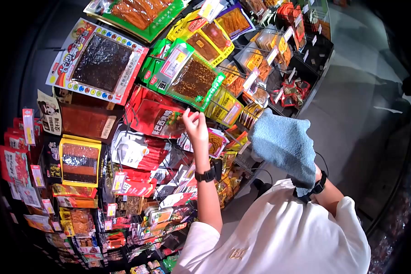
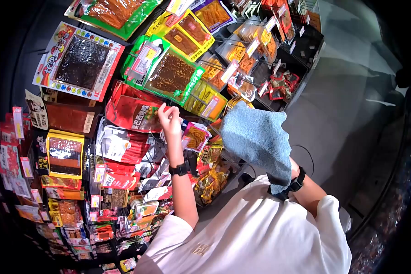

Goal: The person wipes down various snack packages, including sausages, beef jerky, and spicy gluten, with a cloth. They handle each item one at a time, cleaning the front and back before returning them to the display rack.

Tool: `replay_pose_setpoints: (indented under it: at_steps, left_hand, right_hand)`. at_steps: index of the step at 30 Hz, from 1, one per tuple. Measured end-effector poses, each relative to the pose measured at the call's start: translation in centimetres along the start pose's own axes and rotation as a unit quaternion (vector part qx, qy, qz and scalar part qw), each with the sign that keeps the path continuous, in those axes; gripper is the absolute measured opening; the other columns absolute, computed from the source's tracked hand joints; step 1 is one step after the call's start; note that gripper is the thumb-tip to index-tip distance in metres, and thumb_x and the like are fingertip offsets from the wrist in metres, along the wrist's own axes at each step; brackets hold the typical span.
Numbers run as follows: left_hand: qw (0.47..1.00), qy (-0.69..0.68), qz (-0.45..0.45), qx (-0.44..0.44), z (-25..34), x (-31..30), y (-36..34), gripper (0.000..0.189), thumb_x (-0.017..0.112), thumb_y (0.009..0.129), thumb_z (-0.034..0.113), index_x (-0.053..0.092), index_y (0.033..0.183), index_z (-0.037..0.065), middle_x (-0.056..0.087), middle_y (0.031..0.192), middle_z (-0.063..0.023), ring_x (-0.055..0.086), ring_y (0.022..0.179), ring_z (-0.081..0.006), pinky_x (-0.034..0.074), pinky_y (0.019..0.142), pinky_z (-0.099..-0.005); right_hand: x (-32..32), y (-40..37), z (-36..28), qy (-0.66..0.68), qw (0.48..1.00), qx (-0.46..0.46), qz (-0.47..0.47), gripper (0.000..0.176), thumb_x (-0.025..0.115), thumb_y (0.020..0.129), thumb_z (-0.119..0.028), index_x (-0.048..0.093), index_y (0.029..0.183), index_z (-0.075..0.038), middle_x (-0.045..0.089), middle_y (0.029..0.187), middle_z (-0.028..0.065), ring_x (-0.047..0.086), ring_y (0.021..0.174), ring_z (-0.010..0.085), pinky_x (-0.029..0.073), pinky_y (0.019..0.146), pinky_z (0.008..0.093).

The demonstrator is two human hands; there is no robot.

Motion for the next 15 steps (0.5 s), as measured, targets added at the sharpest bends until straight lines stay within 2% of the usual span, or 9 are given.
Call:
replay_pose_setpoints:
  at_steps: [2, 4, 5, 7, 9, 11, 12, 13, 15]
  left_hand:
    - [1.000, 0.012, 0.024, 0.002, -0.7, 1.3, 2.1, 0.065, 0.062, 0.086, 0.020, 0.026, 0.135, -0.002, 0.044, 0.123, -0.0259, 0.053, 0.103, -0.0297, 0.043, 0.088, -0.0378]
    - [0.998, 0.031, 0.057, -0.007, -1.0, 1.8, 3.7, 0.073, 0.065, 0.084, 0.024, 0.022, 0.137, -0.003, 0.037, 0.130, -0.0291, 0.048, 0.111, -0.0356, 0.040, 0.093, -0.0413]
    - [0.997, -0.009, 0.071, -0.022, -1.2, 2.1, 4.5, 0.075, 0.065, 0.084, 0.023, 0.020, 0.138, -0.004, 0.033, 0.134, -0.0299, 0.045, 0.115, -0.0366, 0.038, 0.096, -0.0420]
    - [0.995, -0.010, 0.099, -0.022, -2.3, 2.3, 6.0, 0.078, 0.066, 0.083, 0.023, 0.017, 0.139, -0.003, 0.032, 0.135, -0.0307, 0.043, 0.118, -0.0373, 0.035, 0.099, -0.0430]
    - [0.993, -0.005, 0.111, -0.029, -3.6, 2.3, 7.4, 0.083, 0.069, 0.081, 0.023, 0.016, 0.140, -0.002, 0.030, 0.135, -0.0314, 0.043, 0.117, -0.0350, 0.035, 0.099, -0.0422]
    - [0.986, -0.084, 0.129, -0.059, -4.4, 2.6, 8.4, 0.090, 0.073, 0.078, 0.020, 0.012, 0.141, -0.001, 0.027, 0.138, -0.0298, 0.039, 0.123, -0.0307, 0.033, 0.100, -0.0386]
    - [0.985, -0.069, 0.136, -0.083, -3.6, 2.6, 8.3, 0.090, 0.074, 0.078, 0.019, 0.013, 0.140, -0.001, 0.026, 0.137, -0.0295, 0.039, 0.121, -0.0298, 0.033, 0.099, -0.0374]
    - [0.984, -0.072, 0.138, -0.086, -4.1, 2.7, 8.6, 0.090, 0.074, 0.078, 0.019, 0.013, 0.140, -0.001, 0.026, 0.137, -0.0295, 0.039, 0.121, -0.0298, 0.033, 0.099, -0.0374]
    - [0.985, -0.129, 0.118, -0.010, -4.9, 3.0, 9.0, 0.083, 0.073, 0.079, 0.016, 0.018, 0.138, -0.002, 0.033, 0.132, -0.0260, 0.043, 0.115, -0.0298, 0.037, 0.096, -0.0368]
  right_hand:
    - [0.4, -0.2, 0.8, -0.092, 0.993, 0.053, -0.049, 0.047, 0.054, 0.092, -0.018, 0.037, 0.134, -0.007, 0.045, 0.132, 0.0046, 0.042, 0.121, 0.0143, 0.028, 0.106, 0.0290]
    - [2.6, -0.3, 3.0, -0.145, 0.974, -0.086, 0.148, 0.037, 0.062, 0.080, -0.032, 0.055, 0.113, -0.017, 0.058, 0.102, 0.0027, 0.056, 0.097, 0.0170, 0.036, 0.076, 0.0366]
    - [3.0, -0.6, 3.7, -0.148, 0.975, -0.080, 0.147, 0.037, 0.062, 0.080, -0.032, 0.055, 0.113, -0.017, 0.058, 0.102, 0.0027, 0.056, 0.097, 0.0170, 0.036, 0.076, 0.0366]
    - [3.3, -0.4, 4.3, 0.075, 0.997, -0.003, -0.011, 0.045, 0.053, 0.092, -0.015, 0.036, 0.132, -0.006, 0.044, 0.131, 0.0036, 0.043, 0.119, 0.0125, 0.029, 0.103, 0.0286]
    - [2.9, 0.3, 4.4, 0.141, 0.989, 0.037, -0.010, 0.045, 0.052, 0.092, -0.014, 0.035, 0.133, -0.006, 0.043, 0.132, 0.0030, 0.042, 0.120, 0.0122, 0.029, 0.104, 0.0277]
    - [1.0, 0.6, 2.7, 0.067, 0.995, 0.058, -0.036, 0.048, 0.051, 0.093, -0.014, 0.032, 0.137, -0.006, 0.042, 0.134, 0.0036, 0.041, 0.122, 0.0121, 0.025, 0.107, 0.0274]
    - [2.1, -0.4, 4.6, 0.186, 0.982, -0.013, 0.044, 0.047, 0.051, 0.092, -0.012, 0.033, 0.136, -0.006, 0.043, 0.134, 0.0035, 0.041, 0.121, 0.0123, 0.026, 0.107, 0.0277]
    - [2.2, -0.2, 4.9, 0.182, 0.982, -0.013, 0.041, 0.047, 0.051, 0.092, -0.012, 0.033, 0.136, -0.006, 0.043, 0.134, 0.0035, 0.041, 0.121, 0.0123, 0.026, 0.107, 0.0277]
    - [2.1, 0.7, 5.5, 0.180, 0.983, 0.017, 0.000, 0.051, 0.054, 0.090, -0.011, 0.034, 0.136, -0.004, 0.043, 0.134, 0.0035, 0.042, 0.121, 0.0131, 0.025, 0.107, 0.0291]
Point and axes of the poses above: each hand's wrist, its own y-axis towards the middle knuckle, its own x-axis out of the palm, z = x × y, the point moved 1 cm from there along y, towards the middle knuckle
